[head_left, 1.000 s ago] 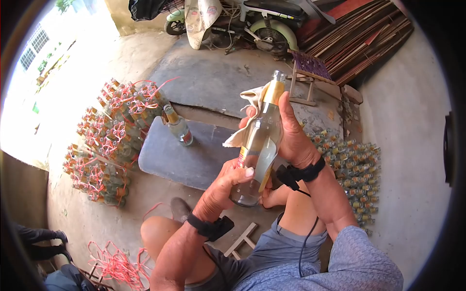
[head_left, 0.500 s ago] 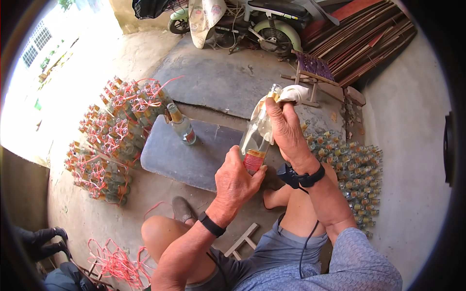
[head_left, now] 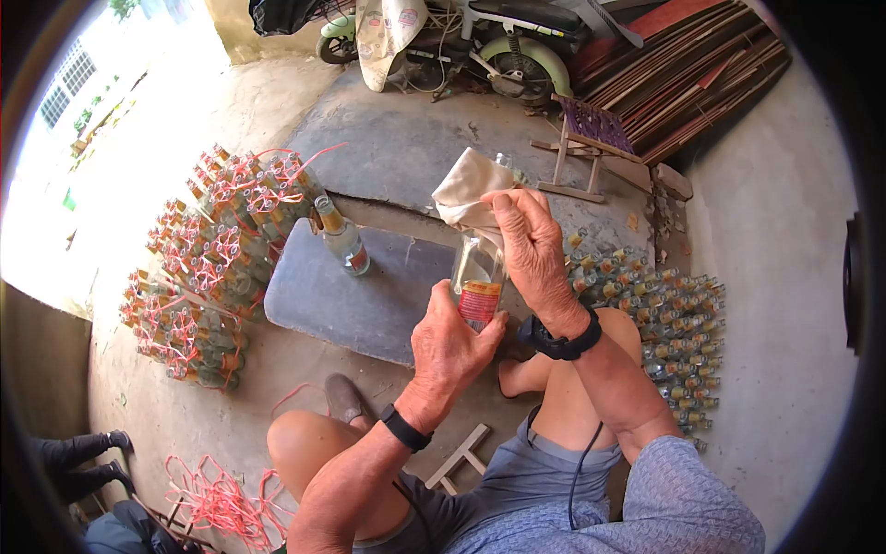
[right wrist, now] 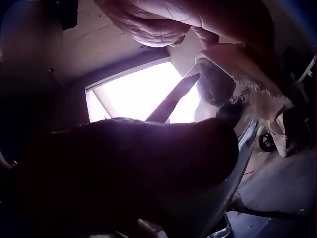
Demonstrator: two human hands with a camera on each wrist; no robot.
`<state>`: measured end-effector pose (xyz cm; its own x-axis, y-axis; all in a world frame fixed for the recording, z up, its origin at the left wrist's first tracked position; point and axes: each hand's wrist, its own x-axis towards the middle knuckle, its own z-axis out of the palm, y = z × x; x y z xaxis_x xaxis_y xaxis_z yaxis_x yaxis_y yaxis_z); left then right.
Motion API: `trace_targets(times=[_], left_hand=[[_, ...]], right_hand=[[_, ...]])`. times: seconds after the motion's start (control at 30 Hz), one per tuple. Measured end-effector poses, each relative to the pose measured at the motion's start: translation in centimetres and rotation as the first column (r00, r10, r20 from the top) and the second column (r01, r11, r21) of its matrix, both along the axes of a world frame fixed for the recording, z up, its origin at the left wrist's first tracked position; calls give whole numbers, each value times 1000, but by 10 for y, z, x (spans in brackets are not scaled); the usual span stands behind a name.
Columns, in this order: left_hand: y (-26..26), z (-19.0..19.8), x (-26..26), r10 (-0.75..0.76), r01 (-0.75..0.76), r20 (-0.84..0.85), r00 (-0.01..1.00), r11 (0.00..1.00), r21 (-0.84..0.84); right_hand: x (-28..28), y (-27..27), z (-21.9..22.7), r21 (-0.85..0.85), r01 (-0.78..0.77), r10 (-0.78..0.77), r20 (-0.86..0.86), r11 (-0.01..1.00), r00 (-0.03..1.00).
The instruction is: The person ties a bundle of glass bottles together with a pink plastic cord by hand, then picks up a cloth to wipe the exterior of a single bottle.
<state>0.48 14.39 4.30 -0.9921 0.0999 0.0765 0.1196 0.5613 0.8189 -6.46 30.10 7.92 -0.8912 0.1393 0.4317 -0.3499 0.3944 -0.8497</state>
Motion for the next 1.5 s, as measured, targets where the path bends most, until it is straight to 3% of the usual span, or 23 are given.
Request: trace_targets(times=[0.07,0.2,0.3,0.4,0.63,0.73,0.83,1.03,1.1,1.2,1.23,1.27,1.37,1.5], left_hand=[[0,0,2,-5,5,-24,1000,1000,15],[1,2,7,-15,17,-41,999,999,38],[0,5,12,-33,33,-65,997,999,7],[0,5,15,-58,59,-47,997,998,21],[-7,8,2,-7,7,1,1000,993,118],[-12,10,-2,15,-7,-58,998,991,132],[-14,12,-10,23,-13,-58,998,986,168],[-18,10,-27,76,-71,-3,997,940,332],[-20,10,-35,114,-86,-57,992,926,368],[-24,17,-30,-38,11,58,998,912,409],[-24,17,-27,-102,55,85,991,898,437],[-24,18,-24,-153,100,101,983,911,401],[-26,31,-20,-327,163,147,933,752,639],[-39,33,-25,-416,113,250,874,676,728]], right_hand=[[-12,8,-17,-164,20,-14,41,986,999],[-15,-2,-2,-477,-40,2,-79,878,997],[-14,-7,12,-577,5,36,60,817,998],[-15,9,28,-697,-93,386,276,711,880],[-10,-8,8,-534,-153,318,231,831,919],[-6,-12,3,-455,-171,292,211,874,933],[5,-15,10,-526,-131,339,322,840,884],[34,-35,-5,-346,-246,357,308,906,882],[35,-45,-6,-379,-236,353,278,895,894],[10,-30,-22,-402,-266,383,247,876,890],[-1,-31,-5,-405,-280,396,240,871,886],[1,-30,16,-663,-126,453,349,738,820],[-13,-11,10,-811,-222,643,229,541,731],[10,-33,18,-826,-131,555,242,548,796]])
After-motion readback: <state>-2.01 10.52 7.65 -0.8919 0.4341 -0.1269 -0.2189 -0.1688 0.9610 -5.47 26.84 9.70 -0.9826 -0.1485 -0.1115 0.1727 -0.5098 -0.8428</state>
